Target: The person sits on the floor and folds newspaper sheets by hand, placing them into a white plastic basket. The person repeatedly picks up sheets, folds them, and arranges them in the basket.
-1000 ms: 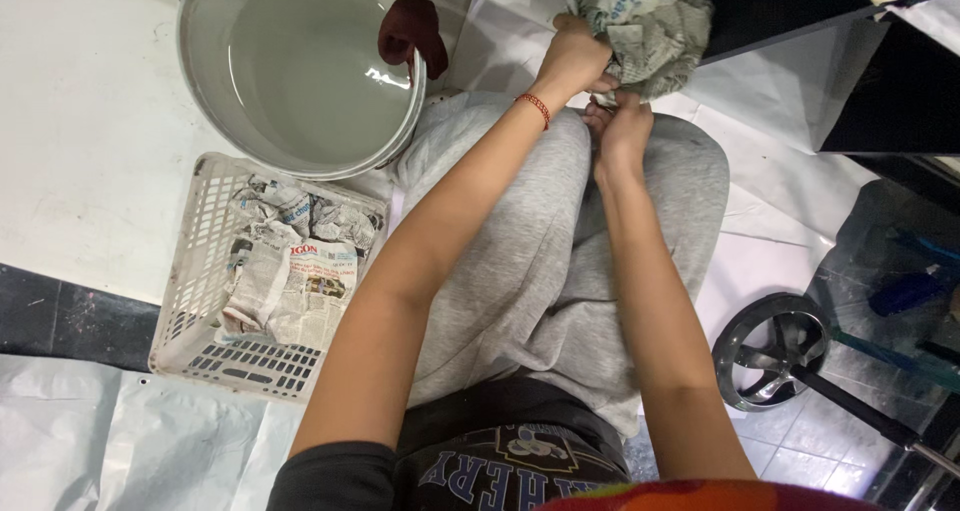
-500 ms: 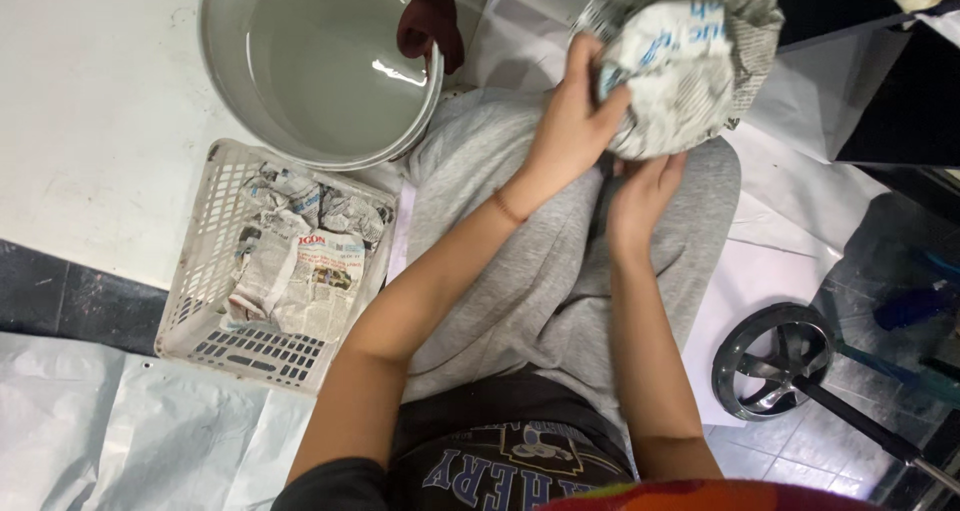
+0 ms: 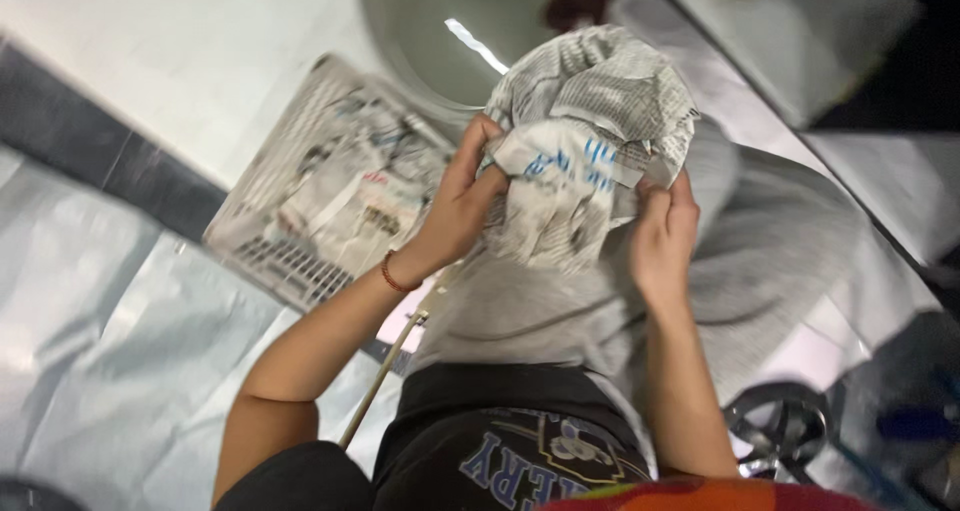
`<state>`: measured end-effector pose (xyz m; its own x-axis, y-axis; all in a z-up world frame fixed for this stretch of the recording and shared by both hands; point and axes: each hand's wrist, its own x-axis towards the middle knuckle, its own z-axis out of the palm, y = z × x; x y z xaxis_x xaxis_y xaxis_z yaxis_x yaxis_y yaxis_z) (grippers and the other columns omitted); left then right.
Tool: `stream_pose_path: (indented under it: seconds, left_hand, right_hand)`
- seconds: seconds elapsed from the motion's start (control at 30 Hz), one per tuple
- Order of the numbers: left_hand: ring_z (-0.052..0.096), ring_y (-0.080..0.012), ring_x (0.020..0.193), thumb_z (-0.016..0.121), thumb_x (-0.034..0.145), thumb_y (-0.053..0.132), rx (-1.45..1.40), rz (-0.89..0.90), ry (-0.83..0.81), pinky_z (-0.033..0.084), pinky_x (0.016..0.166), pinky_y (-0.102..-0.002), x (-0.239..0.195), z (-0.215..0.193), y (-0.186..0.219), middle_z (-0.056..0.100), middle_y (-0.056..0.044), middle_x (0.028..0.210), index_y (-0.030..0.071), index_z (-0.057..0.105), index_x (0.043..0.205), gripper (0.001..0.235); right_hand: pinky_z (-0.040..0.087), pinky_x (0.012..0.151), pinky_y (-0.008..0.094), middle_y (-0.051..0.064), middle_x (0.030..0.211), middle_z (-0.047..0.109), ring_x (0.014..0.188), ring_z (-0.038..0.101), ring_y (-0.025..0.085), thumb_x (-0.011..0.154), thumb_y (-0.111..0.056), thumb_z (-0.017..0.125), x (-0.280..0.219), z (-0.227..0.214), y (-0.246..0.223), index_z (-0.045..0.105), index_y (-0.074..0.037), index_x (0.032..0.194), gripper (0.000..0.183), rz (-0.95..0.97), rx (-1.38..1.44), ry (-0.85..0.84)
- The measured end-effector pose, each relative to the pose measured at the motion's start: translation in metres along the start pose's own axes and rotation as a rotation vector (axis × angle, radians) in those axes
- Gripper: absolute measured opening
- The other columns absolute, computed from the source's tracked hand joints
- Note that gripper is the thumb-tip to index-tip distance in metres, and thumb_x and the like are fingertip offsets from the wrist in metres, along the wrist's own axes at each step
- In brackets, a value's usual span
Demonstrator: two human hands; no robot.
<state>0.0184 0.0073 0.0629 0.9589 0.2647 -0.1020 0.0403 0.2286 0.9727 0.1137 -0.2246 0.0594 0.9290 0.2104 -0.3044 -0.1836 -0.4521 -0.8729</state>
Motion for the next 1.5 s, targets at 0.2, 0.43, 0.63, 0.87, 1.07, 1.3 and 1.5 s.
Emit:
stream_pose_path:
  seconds: [0.2,0.43,0.63,0.87,1.07,1.3,1.5]
  left_hand:
    - [0.039,-0.0115,0.068,0.049,0.096,0.005,-0.257,-0.366,0.115,0.033,0.059,-0.026,-0.083,-0.103,-0.045,0.048,-0.003,0.089,0.008,0.049,0.115,0.020]
    - [0.049,-0.0125,0.081,0.045,0.095,0.010,-0.526,-0.425,0.867,0.045,0.073,-0.025,-0.192,-0.139,-0.205,0.054,-0.002,0.095,0.021,0.043,0.143,0.050]
    - [0.053,-0.0210,0.082,0.052,0.095,0.005,-0.544,-0.604,1.118,0.049,0.070,-0.035,-0.203,-0.176,-0.337,0.054,-0.011,0.101,0.019,0.028,0.139,0.052]
    - [0.060,-0.0201,0.076,0.052,0.085,-0.006,-0.719,-0.540,1.145,0.051,0.063,-0.034,-0.201,-0.179,-0.372,0.060,-0.012,0.101,0.008,0.043,0.144,0.062]
    - [0.058,-0.0146,0.082,0.044,0.092,0.000,-0.334,-0.245,1.304,0.051,0.072,-0.028,-0.273,-0.149,-0.350,0.067,-0.010,0.104,0.000,0.042,0.161,0.069]
    - [0.054,-0.0195,0.072,0.049,0.089,0.001,-0.119,-0.472,1.037,0.048,0.064,-0.032,-0.214,-0.144,-0.249,0.061,-0.014,0.093,0.004,0.035,0.153,0.065]
    - [0.058,-0.0319,0.114,0.063,0.093,0.010,0.663,-0.333,0.836,0.051,0.098,-0.047,-0.208,-0.155,-0.247,0.055,-0.023,0.130,0.003,0.041,0.149,0.061]
  right_hand:
    - [0.048,0.070,0.038,0.013,0.086,0.066,0.075,0.060,0.022,0.103,-0.007,0.038,0.009,0.059,-0.043,0.062,0.005,0.119,0.031,-0.178,-0.254,-0.257]
    - [0.047,0.064,0.043,0.020,0.078,0.062,0.066,0.061,0.028,0.104,-0.009,0.042,-0.001,0.122,-0.063,0.059,0.005,0.120,0.027,-0.241,-0.372,-0.401]
    - [0.046,0.061,0.042,0.017,0.077,0.063,0.065,0.059,0.026,0.104,-0.008,0.041,0.008,0.145,-0.051,0.061,0.005,0.119,0.028,-0.220,-0.371,-0.463]
    - [0.049,0.058,0.048,0.024,0.077,0.065,0.064,0.065,0.036,0.108,-0.011,0.047,0.020,0.171,-0.053,0.059,0.008,0.119,0.025,-0.359,-0.588,-0.590]
    - [0.055,0.058,0.057,0.028,0.078,0.070,0.068,0.070,0.048,0.095,-0.012,0.055,0.015,0.267,-0.014,0.053,0.007,0.122,0.033,-0.588,-1.096,-0.697]
    - [0.055,0.074,0.055,0.033,0.086,0.069,0.083,0.070,0.048,0.085,-0.003,0.052,0.016,0.324,0.086,0.054,0.008,0.119,0.036,-0.571,-0.999,-1.155]
    - [0.053,0.074,0.053,0.033,0.084,0.068,0.077,0.069,0.047,0.098,-0.013,0.047,0.022,0.325,0.124,0.051,0.008,0.123,0.032,-0.256,-0.825,-1.303]
